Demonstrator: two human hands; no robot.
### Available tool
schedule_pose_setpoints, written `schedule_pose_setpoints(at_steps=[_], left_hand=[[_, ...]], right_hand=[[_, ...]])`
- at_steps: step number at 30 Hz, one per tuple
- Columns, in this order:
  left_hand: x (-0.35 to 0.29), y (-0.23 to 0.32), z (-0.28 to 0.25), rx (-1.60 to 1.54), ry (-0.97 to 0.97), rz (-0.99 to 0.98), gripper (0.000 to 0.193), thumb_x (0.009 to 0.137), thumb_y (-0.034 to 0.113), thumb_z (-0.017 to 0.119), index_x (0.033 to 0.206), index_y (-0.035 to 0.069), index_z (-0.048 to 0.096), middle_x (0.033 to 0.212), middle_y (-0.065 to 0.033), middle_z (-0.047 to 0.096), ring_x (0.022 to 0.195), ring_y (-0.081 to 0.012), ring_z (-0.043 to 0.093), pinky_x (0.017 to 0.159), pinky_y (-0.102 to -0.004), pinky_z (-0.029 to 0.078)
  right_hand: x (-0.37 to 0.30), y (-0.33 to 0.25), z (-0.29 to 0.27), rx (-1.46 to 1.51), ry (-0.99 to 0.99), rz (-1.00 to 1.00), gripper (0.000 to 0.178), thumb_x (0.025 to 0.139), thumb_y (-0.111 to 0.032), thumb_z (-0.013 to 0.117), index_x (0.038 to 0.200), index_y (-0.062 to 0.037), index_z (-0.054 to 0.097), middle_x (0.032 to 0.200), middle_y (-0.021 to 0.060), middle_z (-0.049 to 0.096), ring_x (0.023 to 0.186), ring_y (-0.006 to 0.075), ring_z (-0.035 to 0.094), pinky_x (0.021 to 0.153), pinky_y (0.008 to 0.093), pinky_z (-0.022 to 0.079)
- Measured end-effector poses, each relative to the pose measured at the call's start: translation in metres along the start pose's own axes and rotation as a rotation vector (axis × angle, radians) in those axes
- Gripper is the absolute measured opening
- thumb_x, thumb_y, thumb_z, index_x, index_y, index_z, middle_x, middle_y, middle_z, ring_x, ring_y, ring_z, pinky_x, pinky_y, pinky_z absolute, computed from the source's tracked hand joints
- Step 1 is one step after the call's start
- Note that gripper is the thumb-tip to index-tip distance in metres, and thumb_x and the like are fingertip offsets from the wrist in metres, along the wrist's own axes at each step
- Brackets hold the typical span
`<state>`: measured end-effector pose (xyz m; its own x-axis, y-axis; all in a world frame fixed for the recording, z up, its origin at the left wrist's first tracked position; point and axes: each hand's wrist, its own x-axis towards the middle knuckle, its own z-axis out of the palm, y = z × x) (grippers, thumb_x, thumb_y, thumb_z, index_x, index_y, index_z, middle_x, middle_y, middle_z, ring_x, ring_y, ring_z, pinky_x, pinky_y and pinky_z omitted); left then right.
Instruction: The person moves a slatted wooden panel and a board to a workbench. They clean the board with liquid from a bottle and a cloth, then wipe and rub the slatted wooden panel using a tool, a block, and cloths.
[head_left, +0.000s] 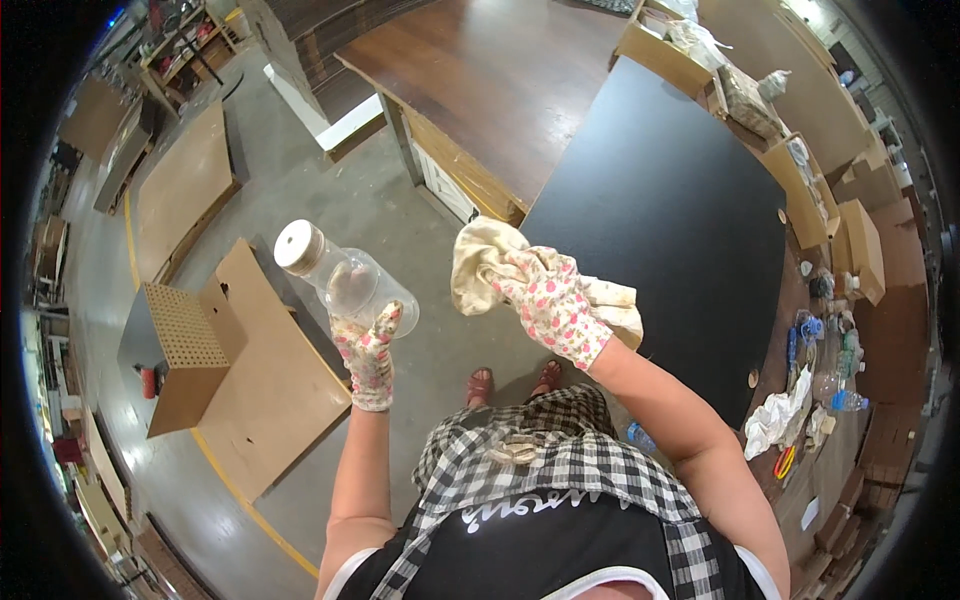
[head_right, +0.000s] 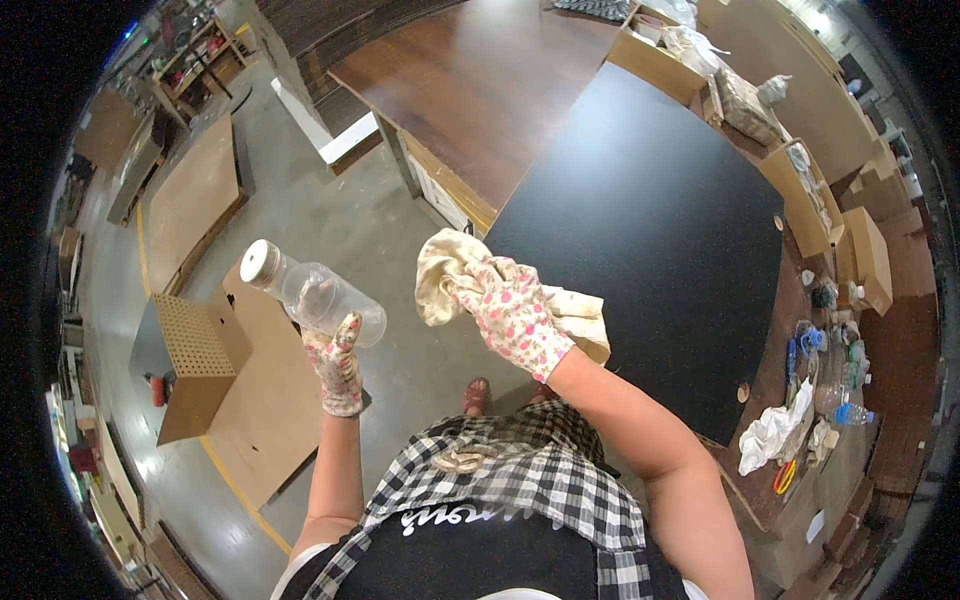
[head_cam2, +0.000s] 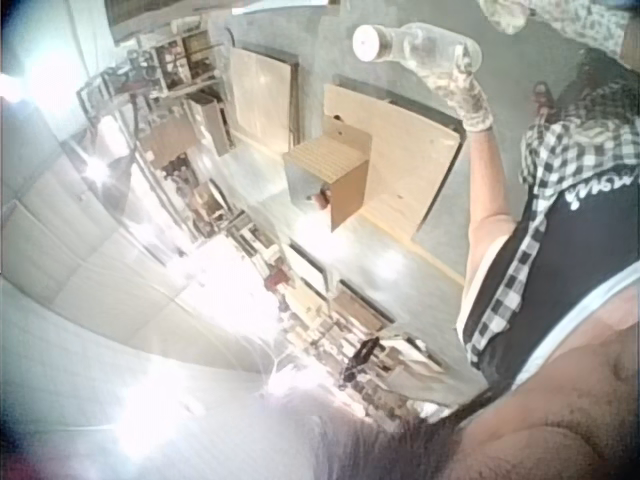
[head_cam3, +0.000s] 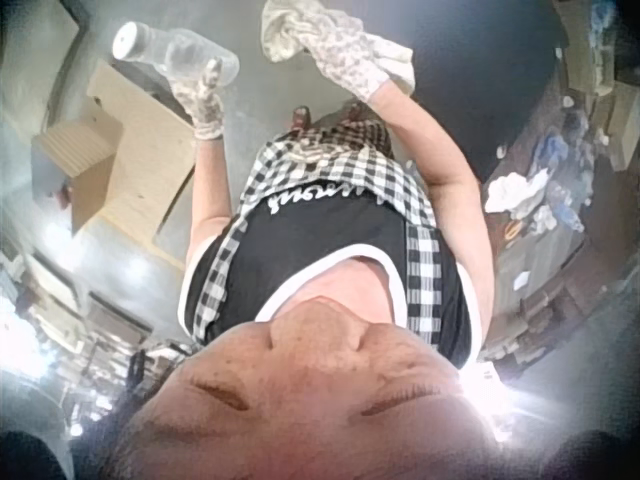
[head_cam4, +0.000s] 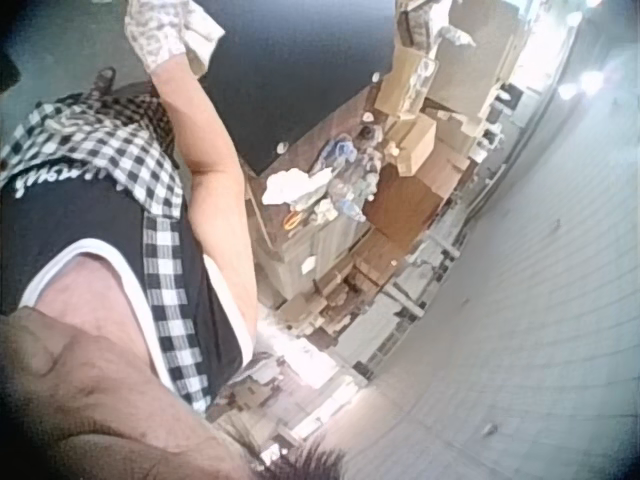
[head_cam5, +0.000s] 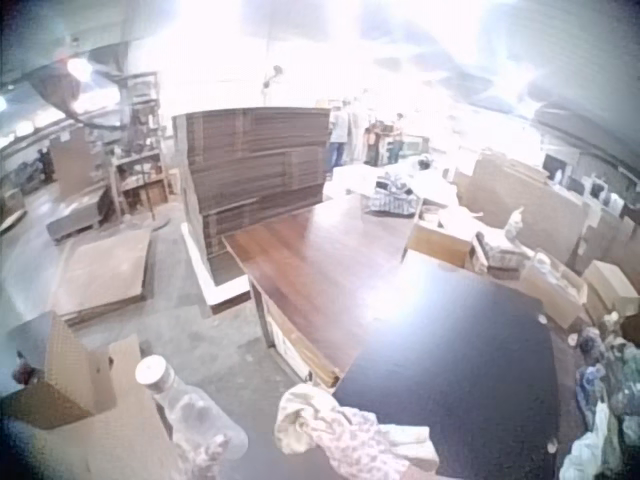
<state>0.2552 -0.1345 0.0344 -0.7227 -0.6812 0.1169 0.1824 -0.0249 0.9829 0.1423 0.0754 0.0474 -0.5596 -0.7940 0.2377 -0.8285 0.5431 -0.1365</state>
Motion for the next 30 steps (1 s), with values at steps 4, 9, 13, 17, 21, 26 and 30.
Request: schedule_pose_setpoints(at_steps=[4,9,13,17,21,26,30], left_hand=[[0.006,0.002,-0.008,-0.034,-0.001,0.048,0.060,0.070,0.004,0.066,0.125,0.003,0.042,0.119,-0.0069,0.047,0.110,-0.0201,0.045,0.095,-0.0357,0.036],[0.009,-0.002,-0.016,-0.026,0.041,0.080,0.060,0.070,0.003,0.065,0.125,0.004,0.041,0.121,-0.0073,0.046,0.111,-0.0202,0.044,0.094,-0.0345,0.037],[0.012,-0.004,-0.008,-0.080,0.024,0.084,0.061,0.071,0.003,0.063,0.127,0.003,0.038,0.123,-0.0097,0.045,0.113,-0.0214,0.045,0.094,-0.0357,0.042],[0.031,-0.021,-0.022,-0.219,-0.118,0.085,0.059,0.076,0.004,0.058,0.131,0.003,0.034,0.125,-0.0129,0.046,0.112,-0.0234,0.047,0.095,-0.0371,0.041],[0.027,0.029,0.018,-0.054,-0.285,0.135,0.061,0.077,0.012,0.060,0.131,0.003,0.035,0.126,-0.0128,0.044,0.113,-0.0247,0.045,0.098,-0.0397,0.034],[0.035,0.028,0.046,-0.151,-0.443,0.251,0.063,0.076,0.015,0.061,0.132,0.003,0.034,0.128,-0.0123,0.040,0.116,-0.0249,0.041,0.100,-0.0406,0.031],[0.038,0.037,0.077,-0.101,-0.546,0.282,0.063,0.076,0.017,0.061,0.132,0.002,0.034,0.127,-0.0133,0.041,0.115,-0.0256,0.042,0.100,-0.0404,0.031]], right_hand=[[-0.036,0.031,-0.019,-0.090,0.141,0.205,0.034,0.080,-0.012,0.052,0.113,-0.0090,0.055,0.120,0.0140,0.048,0.115,0.0315,0.042,0.096,0.0452,0.032],[-0.176,0.131,-0.035,-0.437,0.055,0.751,0.043,0.085,-0.024,0.048,0.123,-0.0047,0.047,0.129,0.0195,0.042,0.119,0.0324,0.042,0.099,0.0425,0.033],[-0.105,0.071,-0.045,-0.152,0.158,0.706,0.045,0.081,-0.028,0.050,0.118,-0.0013,0.047,0.113,0.0177,0.050,0.102,0.0326,0.048,0.088,0.0456,0.038],[-0.031,-0.026,-0.024,0.095,-0.095,0.385,0.066,0.087,-0.036,0.042,0.139,-0.0022,0.019,0.142,0.0188,0.024,0.131,0.0333,0.024,0.107,0.0438,0.015],[-0.095,-0.018,-0.019,-0.203,0.248,0.595,0.045,0.082,-0.026,0.047,0.120,-0.0034,0.048,0.126,0.0178,0.044,0.115,0.0310,0.040,0.095,0.0434,0.029],[-0.285,0.023,-0.066,-0.995,-0.045,0.850,0.029,0.084,-0.017,0.043,0.105,-0.0030,0.057,0.111,0.0199,0.054,0.105,0.0309,0.051,0.084,0.0441,0.041],[-0.472,0.047,-0.061,-0.445,0.558,1.536,0.027,0.089,-0.023,0.045,0.107,-0.0074,0.058,0.082,0.0086,0.065,0.074,0.0204,0.063,0.069,0.0343,0.050]])
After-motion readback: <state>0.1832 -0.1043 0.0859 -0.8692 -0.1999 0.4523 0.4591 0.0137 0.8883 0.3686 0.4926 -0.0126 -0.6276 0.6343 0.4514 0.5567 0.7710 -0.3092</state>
